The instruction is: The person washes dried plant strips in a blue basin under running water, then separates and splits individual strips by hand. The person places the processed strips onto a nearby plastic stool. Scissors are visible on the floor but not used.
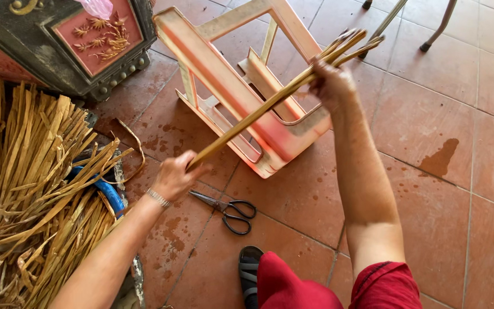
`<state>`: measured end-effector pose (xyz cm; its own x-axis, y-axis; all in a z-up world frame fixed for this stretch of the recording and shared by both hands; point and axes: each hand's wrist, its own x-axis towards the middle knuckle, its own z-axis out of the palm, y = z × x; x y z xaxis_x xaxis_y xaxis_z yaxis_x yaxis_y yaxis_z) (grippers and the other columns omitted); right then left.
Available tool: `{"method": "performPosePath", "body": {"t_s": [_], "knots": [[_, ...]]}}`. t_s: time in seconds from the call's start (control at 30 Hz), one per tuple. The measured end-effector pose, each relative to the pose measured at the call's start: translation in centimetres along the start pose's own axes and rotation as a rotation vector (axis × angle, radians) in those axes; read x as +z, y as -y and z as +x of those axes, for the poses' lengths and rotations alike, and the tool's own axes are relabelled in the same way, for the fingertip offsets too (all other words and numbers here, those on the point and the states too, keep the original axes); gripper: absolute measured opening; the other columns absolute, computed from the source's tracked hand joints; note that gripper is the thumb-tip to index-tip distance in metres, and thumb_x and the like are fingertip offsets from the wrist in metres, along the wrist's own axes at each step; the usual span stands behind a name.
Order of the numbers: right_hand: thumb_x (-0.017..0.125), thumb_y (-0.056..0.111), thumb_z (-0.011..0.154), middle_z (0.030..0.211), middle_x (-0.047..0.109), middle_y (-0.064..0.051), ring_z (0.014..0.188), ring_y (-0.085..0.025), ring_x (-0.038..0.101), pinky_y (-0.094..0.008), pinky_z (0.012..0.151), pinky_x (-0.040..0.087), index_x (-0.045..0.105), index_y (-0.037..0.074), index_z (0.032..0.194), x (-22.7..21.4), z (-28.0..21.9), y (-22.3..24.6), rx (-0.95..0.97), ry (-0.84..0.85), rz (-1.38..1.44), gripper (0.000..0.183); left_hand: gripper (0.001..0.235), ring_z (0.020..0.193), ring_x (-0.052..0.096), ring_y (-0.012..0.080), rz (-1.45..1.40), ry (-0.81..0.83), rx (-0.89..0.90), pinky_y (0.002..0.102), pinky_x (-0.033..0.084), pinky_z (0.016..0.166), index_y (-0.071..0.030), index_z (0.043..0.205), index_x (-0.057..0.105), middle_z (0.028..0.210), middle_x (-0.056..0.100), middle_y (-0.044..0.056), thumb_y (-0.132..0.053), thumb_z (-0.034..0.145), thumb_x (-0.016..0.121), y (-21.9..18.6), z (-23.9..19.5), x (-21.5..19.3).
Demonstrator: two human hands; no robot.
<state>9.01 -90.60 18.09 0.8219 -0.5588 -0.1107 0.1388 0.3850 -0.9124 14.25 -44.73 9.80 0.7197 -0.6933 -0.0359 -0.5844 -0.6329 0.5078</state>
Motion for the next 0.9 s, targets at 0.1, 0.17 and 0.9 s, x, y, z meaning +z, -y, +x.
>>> {"method": "performPosePath", "body": {"t_s": [0.1, 0.17, 0.9], "knots": [[0.076, 0.01, 0.104, 0.093, 0.065, -0.013, 0.079, -0.023, 0.065, -0.036, 0.071, 0.058, 0.061, -0.005, 0.117, -2.0, 4.1, 2.9, -0.1, -0.014, 0.513, 0.025, 0.065, 0.053, 0.057, 0.0165, -0.061, -0.344, 0.265, 0.035, 0.048, 0.05, -0.011, 0.102, 0.063, 0.063, 0.057, 0.0, -0.074, 0.096, 0.05, -2.9, 6.2, -1.0], [0.07, 0.017, 0.1, 0.101, 0.068, -0.017, 0.091, -0.033, 0.072, -0.043, 0.081, 0.064, 0.057, -0.001, 0.12, -3.2, 5.0, 3.4, -0.133, -0.153, 0.512, 0.03, 0.059, 0.063, 0.066, 0.0257, -0.016, -0.272, 0.155, 0.04, 0.052, 0.057, -0.013, 0.125, 0.057, 0.071, 0.064, 0.009, -0.066, 0.1, 0.056, -5.1, 10.7, -1.5], [0.075, 0.021, 0.105, 0.112, 0.076, -0.008, 0.098, -0.016, 0.071, -0.033, 0.085, 0.057, 0.074, 0.008, 0.124, 10.0, -9.9, -2.3, -0.563, 0.395, -1.171, 0.023, 0.062, 0.112, 0.066, 0.0351, 0.191, 0.017, -0.484, 0.054, 0.05, 0.102, -0.016, 0.143, 0.058, 0.119, 0.071, 0.017, -0.05, 0.092, 0.067, 14.4, -16.6, -11.0]]}}
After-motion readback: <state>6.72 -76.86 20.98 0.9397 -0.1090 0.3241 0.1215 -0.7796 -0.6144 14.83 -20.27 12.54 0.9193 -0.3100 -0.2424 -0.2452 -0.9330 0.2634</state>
